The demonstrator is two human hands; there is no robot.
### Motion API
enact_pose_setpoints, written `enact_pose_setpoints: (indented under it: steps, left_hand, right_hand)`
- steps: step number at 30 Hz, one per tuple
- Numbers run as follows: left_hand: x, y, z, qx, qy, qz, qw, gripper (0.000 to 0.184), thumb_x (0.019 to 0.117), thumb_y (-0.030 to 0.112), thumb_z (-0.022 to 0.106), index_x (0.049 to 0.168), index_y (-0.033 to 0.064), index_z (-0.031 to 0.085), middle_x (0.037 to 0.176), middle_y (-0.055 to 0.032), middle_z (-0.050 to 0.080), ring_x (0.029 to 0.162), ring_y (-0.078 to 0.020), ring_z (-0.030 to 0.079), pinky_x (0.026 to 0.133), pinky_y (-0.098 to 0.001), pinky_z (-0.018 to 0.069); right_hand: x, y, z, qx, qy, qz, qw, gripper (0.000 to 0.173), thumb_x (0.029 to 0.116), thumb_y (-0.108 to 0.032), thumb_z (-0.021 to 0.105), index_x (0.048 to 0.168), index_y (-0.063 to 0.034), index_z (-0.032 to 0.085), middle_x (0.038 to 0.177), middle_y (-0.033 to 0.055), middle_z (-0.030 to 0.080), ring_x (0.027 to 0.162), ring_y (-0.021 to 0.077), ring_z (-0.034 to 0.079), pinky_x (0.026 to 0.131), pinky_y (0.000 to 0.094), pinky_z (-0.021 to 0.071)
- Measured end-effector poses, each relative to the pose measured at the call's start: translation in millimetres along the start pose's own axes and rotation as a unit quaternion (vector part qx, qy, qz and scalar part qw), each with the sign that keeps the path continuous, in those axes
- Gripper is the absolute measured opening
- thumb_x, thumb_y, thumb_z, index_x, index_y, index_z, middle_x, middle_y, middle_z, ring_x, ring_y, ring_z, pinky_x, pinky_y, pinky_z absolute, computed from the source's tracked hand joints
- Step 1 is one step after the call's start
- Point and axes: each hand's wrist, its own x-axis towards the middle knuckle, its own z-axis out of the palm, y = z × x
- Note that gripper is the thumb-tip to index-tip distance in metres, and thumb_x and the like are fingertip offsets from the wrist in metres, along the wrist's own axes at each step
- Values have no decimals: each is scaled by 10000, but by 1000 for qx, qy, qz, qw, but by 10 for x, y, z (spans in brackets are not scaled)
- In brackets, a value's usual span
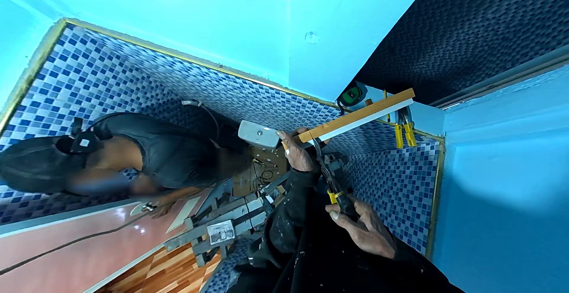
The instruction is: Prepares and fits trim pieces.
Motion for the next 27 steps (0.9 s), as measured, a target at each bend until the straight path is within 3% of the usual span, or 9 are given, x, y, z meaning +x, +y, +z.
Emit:
enact_pose_setpoints:
  steps: [4,7,9,18,20,23,27]
  left_hand:
    - [-10,-7,-7,9,6,0,1000,762,1045,639,67,948,172,662,785,13,716,717,-100,711,647,-345,631]
    - [-15,7,1,22,16,6,1000,744,1061,604,73,936,168,662,775,24,712,706,-84,703,643,-315,623]
    - [-19,24,-3,21,14,-2,1000,755,1054,621,79,926,165,666,765,10,717,689,-106,711,640,-346,633]
    - [-17,47,19,47,48,8,998,734,1061,612,80,901,186,657,747,47,698,675,-43,680,618,-257,593]
    - [-14,36,3,45,46,3,998,744,1053,635,87,908,183,661,771,34,708,699,-62,688,636,-275,596]
    - [-45,21,-13,22,30,-11,999,744,1059,624,96,953,150,660,846,-17,740,810,-136,732,770,-361,626]
    - [-70,17,29,22,65,-22,997,736,1070,610,134,947,121,670,822,-31,739,797,-152,734,766,-372,627]
  right_hand:
    - [3,15,35,-6,12,1,1000,260,948,-298,634,1056,-70,697,958,-13,764,881,23,702,799,236,573]
    - [9,33,69,-22,31,-6,999,262,946,-330,641,995,-78,695,807,-42,670,714,1,611,661,211,521]
    - [10,33,88,-36,39,-1,999,279,943,-348,643,972,-73,681,757,-44,627,672,0,579,631,208,501]
    - [3,79,186,-69,70,-9,995,352,940,-395,642,974,-49,698,756,-10,649,676,19,602,639,230,520]
    - [8,82,179,-59,64,-10,996,347,946,-395,638,1002,-57,698,785,-12,663,703,19,616,660,235,530]
    - [29,91,181,-29,57,-27,998,298,966,-347,633,1030,-67,709,851,-13,693,770,13,641,712,222,547]
    - [37,97,175,-38,60,-19,997,305,950,-356,643,1002,-60,693,819,-10,668,737,10,616,686,215,527]
